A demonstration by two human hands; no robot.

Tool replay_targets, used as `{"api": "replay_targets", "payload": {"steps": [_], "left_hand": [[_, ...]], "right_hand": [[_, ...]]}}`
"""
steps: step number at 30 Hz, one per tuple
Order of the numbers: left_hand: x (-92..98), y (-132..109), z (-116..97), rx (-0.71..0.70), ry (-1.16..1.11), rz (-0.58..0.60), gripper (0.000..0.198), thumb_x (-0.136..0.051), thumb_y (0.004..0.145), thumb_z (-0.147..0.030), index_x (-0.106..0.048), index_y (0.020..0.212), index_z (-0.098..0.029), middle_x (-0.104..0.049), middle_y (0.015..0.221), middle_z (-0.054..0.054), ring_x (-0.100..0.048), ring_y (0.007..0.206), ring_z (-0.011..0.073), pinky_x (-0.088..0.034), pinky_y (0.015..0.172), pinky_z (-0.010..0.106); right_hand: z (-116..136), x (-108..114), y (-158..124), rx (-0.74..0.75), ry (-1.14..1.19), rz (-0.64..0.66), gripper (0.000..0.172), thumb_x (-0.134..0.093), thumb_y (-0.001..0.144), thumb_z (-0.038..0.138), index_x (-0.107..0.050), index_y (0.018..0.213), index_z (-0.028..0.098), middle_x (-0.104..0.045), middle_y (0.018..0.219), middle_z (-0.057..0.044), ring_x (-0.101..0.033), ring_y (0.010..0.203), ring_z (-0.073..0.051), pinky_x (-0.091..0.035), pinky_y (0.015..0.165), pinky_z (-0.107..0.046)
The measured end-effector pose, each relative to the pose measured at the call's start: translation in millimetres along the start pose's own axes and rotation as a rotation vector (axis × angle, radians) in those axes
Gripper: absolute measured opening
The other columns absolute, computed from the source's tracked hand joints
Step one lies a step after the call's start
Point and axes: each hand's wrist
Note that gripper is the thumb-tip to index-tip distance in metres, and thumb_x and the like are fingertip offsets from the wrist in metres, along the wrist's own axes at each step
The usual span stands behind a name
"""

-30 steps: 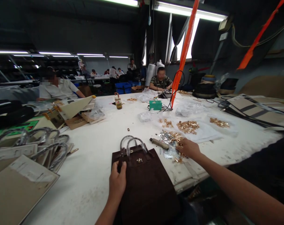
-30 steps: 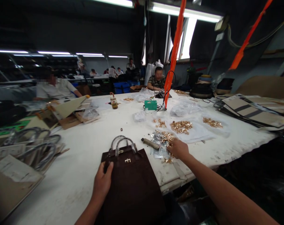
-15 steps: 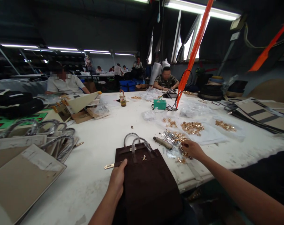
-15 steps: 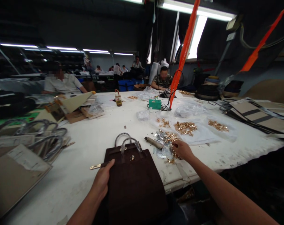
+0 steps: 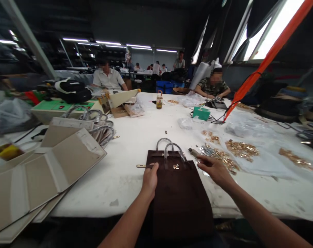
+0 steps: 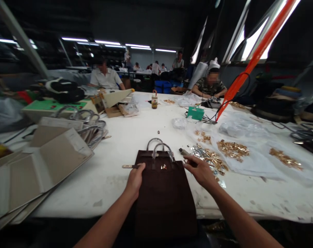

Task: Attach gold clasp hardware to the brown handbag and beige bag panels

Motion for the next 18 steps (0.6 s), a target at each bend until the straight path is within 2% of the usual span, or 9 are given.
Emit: {"api": "replay_targets", "payload": {"steps": [4,7,12,16,18], "left_hand": [[0.3,-4.0,1.6,-0.028,-0.003,0.005,0.040,-0.065,0.081,-0.056,-0.071,0.091,-0.018,-0.075,0.096,0.009,-0.067,0.099,0.0301,-0.048,0.089,0.037],[1.1,-6.5,1.8,-0.044,0.009,0.007,0.035,-0.063,0.084,-0.052,-0.070,0.089,-0.018,-0.074,0.094,0.009,-0.067,0.096,0.0295,-0.048,0.086,0.036],[2.6,-8.8,1.0,-0.059,0.020,0.028,0.032,-0.061,0.088,-0.050,-0.070,0.088,-0.019,-0.074,0.091,0.007,-0.067,0.093,0.0282,-0.048,0.085,0.035],[2.8,-8.9,0.1,-0.052,0.023,0.030,0.032,-0.060,0.088,-0.049,-0.069,0.087,-0.019,-0.073,0.090,0.007,-0.066,0.093,0.0275,-0.047,0.084,0.034],[2.7,-9.1,-0.4,-0.048,0.024,0.029,0.032,-0.059,0.088,-0.051,-0.068,0.086,-0.019,-0.072,0.091,0.006,-0.065,0.093,0.0271,-0.046,0.084,0.034]], "right_hand": [[26.4,-57.1,-8.5,0.145,0.076,0.096,0.035,-0.067,0.087,0.045,-0.077,0.114,0.026,-0.074,0.100,-0.005,-0.068,0.092,-0.024,-0.053,0.089,-0.037],[26.2,-80.2,-9.5,0.260,-0.009,0.167,0.029,-0.062,0.091,0.040,-0.078,0.113,0.028,-0.073,0.107,-0.005,-0.068,0.100,-0.024,-0.052,0.096,-0.038],[18.6,-75.1,-9.4,0.294,-0.229,0.256,0.037,-0.057,0.093,0.034,-0.071,0.127,0.033,-0.071,0.121,-0.004,-0.067,0.108,-0.026,-0.051,0.098,-0.040],[19.0,-68.5,-16.3,0.248,-0.304,0.206,0.052,-0.054,0.092,0.034,-0.057,0.144,0.032,-0.073,0.106,-0.003,-0.069,0.089,-0.023,-0.054,0.084,-0.036],[17.0,-67.8,-19.7,0.240,-0.290,0.190,0.051,-0.052,0.092,0.035,-0.058,0.143,0.029,-0.072,0.102,-0.004,-0.069,0.086,-0.023,-0.053,0.082,-0.035]]}}
Point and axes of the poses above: each hand's wrist, its own y-axis towards the middle knuckle, its own x-axis out of the back of the hand, z = x × y
